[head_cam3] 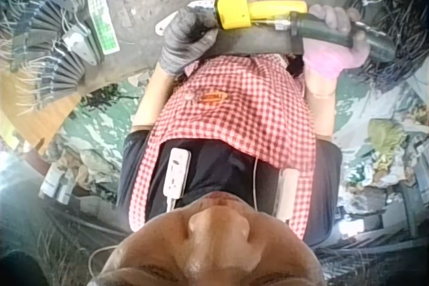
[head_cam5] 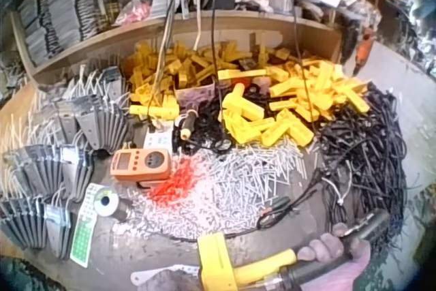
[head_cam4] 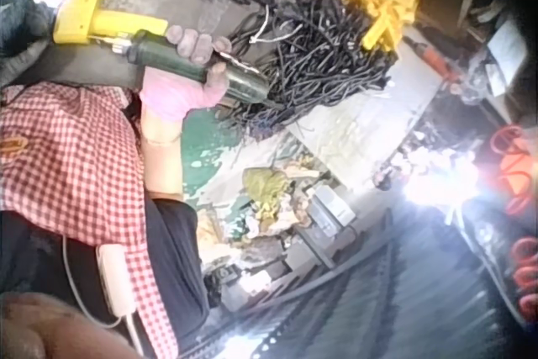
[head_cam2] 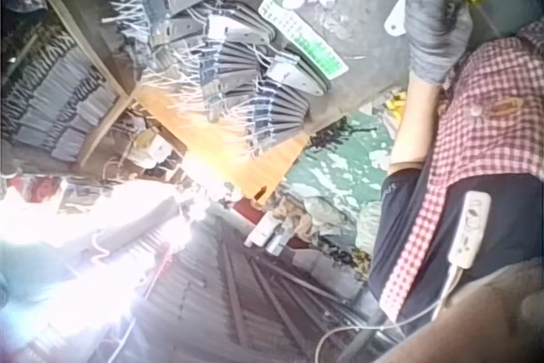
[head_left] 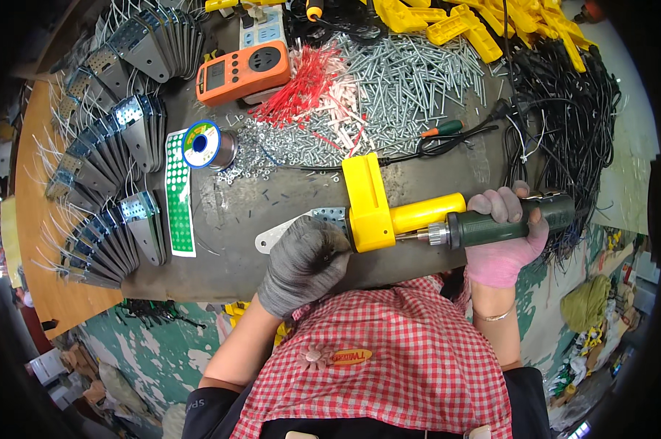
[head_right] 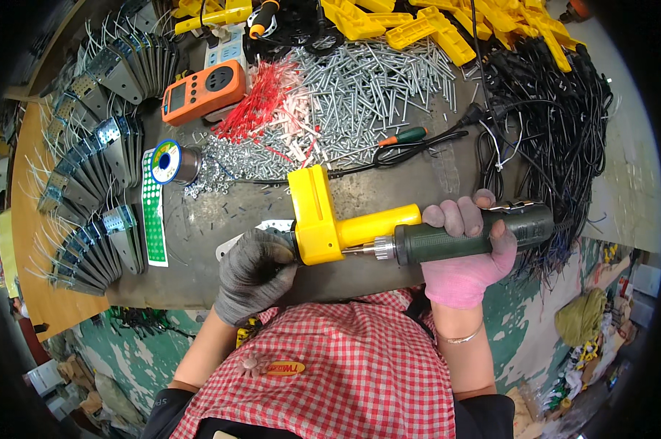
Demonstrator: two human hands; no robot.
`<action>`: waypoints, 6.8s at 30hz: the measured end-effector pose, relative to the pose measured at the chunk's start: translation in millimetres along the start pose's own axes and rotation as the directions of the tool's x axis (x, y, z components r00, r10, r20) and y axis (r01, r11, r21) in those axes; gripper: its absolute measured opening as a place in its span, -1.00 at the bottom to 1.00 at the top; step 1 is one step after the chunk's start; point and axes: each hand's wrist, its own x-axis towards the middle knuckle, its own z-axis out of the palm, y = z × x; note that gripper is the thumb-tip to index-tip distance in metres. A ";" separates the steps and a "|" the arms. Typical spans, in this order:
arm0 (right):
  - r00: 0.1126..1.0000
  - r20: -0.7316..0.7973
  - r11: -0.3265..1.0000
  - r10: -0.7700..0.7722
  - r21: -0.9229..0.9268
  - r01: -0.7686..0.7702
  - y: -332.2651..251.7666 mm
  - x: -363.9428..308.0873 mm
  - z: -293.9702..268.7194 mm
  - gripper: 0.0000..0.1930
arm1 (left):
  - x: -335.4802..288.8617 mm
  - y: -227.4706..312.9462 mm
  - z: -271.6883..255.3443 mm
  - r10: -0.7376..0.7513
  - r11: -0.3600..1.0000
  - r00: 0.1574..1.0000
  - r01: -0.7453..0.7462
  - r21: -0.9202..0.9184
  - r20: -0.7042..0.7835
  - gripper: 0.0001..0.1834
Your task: Assembling yellow plastic housings with internal wiring, soldering components, and fastening parts with an electric screwdriver.
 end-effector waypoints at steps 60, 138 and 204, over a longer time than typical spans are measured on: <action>0.765 0.345 -0.814 0.544 -0.001 0.580 -18.0 190.2 47.8 -0.95 | 19.6 3.7 -25.3 -0.033 0.883 0.978 -0.069 0.463 0.208 -0.56; 0.729 -0.212 0.282 0.650 -0.824 -0.491 17.3 59.6 67.4 -0.84 | 146.7 -15.4 18.9 -0.083 0.555 0.945 -0.221 0.802 0.317 -0.85; 0.714 0.311 -0.056 0.628 -0.897 0.439 39.6 54.9 58.1 -0.90 | 49.3 3.3 5.6 0.004 0.943 0.990 -0.051 0.329 0.143 -0.74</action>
